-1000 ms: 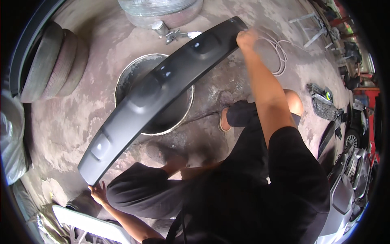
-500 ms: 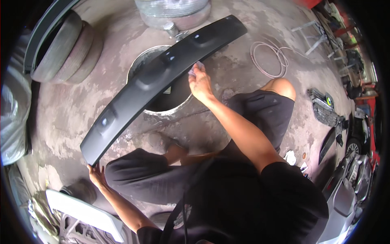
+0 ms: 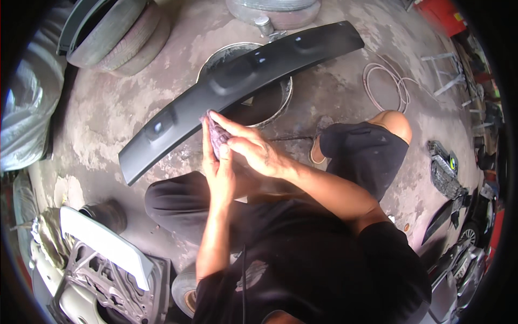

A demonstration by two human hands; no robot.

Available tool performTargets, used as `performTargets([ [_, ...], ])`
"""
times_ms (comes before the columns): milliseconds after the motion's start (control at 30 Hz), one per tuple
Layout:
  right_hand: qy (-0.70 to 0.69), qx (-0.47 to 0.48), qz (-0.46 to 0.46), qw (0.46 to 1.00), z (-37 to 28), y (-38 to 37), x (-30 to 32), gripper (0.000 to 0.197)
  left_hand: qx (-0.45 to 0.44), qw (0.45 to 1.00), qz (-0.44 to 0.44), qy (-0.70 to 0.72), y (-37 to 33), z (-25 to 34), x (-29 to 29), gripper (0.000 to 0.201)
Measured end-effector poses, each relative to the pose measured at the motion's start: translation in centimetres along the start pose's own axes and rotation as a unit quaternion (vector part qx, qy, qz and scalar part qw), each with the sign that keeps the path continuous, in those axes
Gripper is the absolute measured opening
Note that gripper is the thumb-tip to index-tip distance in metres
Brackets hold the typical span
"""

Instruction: The person sits on the floor and wipes a black car bumper with a cloth, cleaning both the front and back surfaces. They then stand up, move the bumper, and walk toward a red car where another person is working.

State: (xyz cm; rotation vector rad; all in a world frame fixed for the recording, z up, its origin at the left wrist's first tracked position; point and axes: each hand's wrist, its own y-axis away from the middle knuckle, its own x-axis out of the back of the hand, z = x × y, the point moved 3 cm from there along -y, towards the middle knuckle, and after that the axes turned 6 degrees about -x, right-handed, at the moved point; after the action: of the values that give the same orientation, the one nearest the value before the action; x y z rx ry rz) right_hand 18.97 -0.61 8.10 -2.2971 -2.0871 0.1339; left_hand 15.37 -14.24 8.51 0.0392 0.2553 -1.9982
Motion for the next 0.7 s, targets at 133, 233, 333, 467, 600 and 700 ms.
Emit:
performTargets([
  [133, 0.253, -0.079, 0.122, 0.956, 1.8, 0.8, 10.4, 0.06, 0.166, 0.949, 0.06, 0.261, 0.8, -3.5, -2.2, 0.034],
  [233, 0.641, -0.066, 0.228, 0.73, 2.5, 0.4, 18.4, 0.059, 0.265, 0.917, 0.023, 0.296, 1.6, -5.0, -2.2, 0.033],
  [333, 0.762, -0.027, 0.192, 0.618, 4.5, -1.5, 21.5, 0.059, 0.267, 0.921, 0.015, 0.283, 1.9, -5.6, -2.7, 0.03],
  [467, 0.802, 0.006, 0.128, 0.583, 6.7, -4.6, 22.8, 0.056, 0.233, 0.938, 0.01, 0.257, 1.6, -4.8, -3.3, 0.027],
  [600, 0.83, 0.052, 0.062, 0.553, 7.1, -6.2, 23.5, 0.05, 0.195, 0.978, 0.0, 0.079, 0.6, -3.4, -3.4, 0.026],
  [700, 0.836, 0.107, 0.045, 0.536, 5.4, -6.6, 23.7, 0.044, 0.058, 0.996, -0.007, -0.065, -1.8, -2.0, -4.9, 0.026],
])
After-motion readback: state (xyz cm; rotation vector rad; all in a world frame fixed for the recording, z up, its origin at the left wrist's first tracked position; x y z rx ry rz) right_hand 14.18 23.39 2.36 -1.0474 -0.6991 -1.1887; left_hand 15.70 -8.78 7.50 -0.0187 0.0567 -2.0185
